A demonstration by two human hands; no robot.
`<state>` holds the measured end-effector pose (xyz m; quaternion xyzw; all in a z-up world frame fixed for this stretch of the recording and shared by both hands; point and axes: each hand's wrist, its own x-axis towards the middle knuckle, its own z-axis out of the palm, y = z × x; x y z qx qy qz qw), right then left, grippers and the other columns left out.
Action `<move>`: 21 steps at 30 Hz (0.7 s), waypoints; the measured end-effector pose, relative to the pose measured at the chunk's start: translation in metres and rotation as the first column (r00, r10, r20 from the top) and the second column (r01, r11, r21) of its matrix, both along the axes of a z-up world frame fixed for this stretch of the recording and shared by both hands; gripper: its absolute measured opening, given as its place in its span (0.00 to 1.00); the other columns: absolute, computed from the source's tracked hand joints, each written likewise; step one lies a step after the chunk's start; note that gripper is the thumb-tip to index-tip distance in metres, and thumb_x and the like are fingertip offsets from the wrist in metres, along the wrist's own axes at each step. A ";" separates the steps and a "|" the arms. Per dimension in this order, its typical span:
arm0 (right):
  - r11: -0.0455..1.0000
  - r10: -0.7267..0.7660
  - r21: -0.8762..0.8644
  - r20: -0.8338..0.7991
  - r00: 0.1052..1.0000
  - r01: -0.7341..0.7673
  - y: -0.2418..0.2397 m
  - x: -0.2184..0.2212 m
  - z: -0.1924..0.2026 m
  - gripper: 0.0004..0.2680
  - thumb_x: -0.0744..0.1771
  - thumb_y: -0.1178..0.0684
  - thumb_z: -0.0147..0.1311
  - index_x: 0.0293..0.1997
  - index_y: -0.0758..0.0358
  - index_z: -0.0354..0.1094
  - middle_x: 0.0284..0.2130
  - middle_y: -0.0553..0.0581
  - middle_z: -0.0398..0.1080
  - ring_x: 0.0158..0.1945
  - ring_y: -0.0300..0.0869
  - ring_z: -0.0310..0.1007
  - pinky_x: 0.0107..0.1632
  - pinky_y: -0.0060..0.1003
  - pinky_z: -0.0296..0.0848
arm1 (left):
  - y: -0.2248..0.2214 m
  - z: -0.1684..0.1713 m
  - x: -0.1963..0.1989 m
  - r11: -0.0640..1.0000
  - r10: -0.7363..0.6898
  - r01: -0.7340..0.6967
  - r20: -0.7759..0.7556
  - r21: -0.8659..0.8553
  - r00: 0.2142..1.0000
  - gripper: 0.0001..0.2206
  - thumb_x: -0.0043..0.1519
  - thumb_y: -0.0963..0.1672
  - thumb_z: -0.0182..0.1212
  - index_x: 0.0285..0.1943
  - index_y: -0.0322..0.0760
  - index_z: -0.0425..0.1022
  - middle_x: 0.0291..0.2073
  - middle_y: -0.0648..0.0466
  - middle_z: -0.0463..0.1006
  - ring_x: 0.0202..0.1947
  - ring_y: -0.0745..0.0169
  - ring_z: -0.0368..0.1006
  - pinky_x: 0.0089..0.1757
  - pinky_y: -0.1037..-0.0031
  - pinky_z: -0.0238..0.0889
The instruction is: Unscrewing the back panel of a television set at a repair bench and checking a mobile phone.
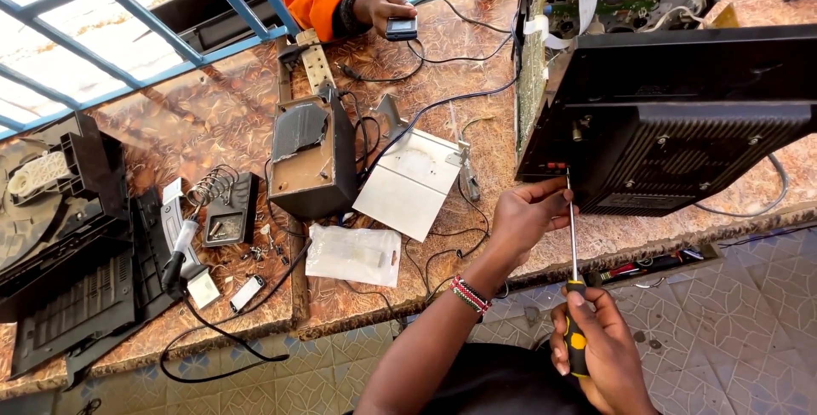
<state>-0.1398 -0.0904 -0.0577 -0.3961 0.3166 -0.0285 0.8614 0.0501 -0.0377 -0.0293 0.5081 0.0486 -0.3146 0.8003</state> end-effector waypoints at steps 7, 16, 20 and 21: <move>0.995 0.031 0.099 -0.039 0.999 -0.027 -0.012 0.005 0.024 0.14 0.72 0.49 0.44 0.59 0.67 0.67 0.31 0.59 0.61 0.24 0.46 0.58 0.20 0.36 0.52 | 0.047 0.113 0.003 0.665 -0.560 0.240 0.259 0.707 0.787 0.22 0.67 0.52 0.48 0.66 0.40 0.73 0.44 0.49 0.84 0.15 0.78 0.55 0.22 0.85 0.52; 0.977 -0.015 0.211 0.004 1.000 0.014 -0.021 0.002 -0.008 0.09 0.65 0.61 0.57 0.42 0.56 0.57 0.33 0.53 0.65 0.20 0.35 0.55 0.14 0.26 0.48 | 0.099 0.154 0.085 0.978 0.195 -0.202 0.129 0.044 0.972 0.22 0.65 0.45 0.51 0.62 0.17 0.65 0.57 0.28 0.73 0.57 0.35 0.74 0.53 0.62 0.75; 0.982 -0.061 0.181 0.010 0.998 0.058 -0.020 0.001 -0.014 0.04 0.68 0.60 0.52 0.39 0.57 0.61 0.30 0.57 0.64 0.21 0.38 0.57 0.16 0.29 0.52 | 0.091 0.144 0.109 0.932 0.347 -0.351 -0.057 -0.089 0.936 0.33 0.60 0.47 0.58 0.75 0.28 0.56 0.59 0.28 0.68 0.56 0.35 0.73 0.53 0.58 0.73; 0.985 -0.019 0.168 -0.039 0.999 0.025 -0.018 0.002 -0.003 0.04 0.70 0.54 0.51 0.46 0.61 0.65 0.32 0.56 0.65 0.24 0.41 0.58 0.21 0.33 0.54 | 0.088 0.146 0.110 0.932 0.338 -0.345 -0.071 -0.115 0.938 0.36 0.63 0.49 0.52 0.77 0.26 0.44 0.66 0.24 0.58 0.64 0.31 0.65 0.59 0.56 0.66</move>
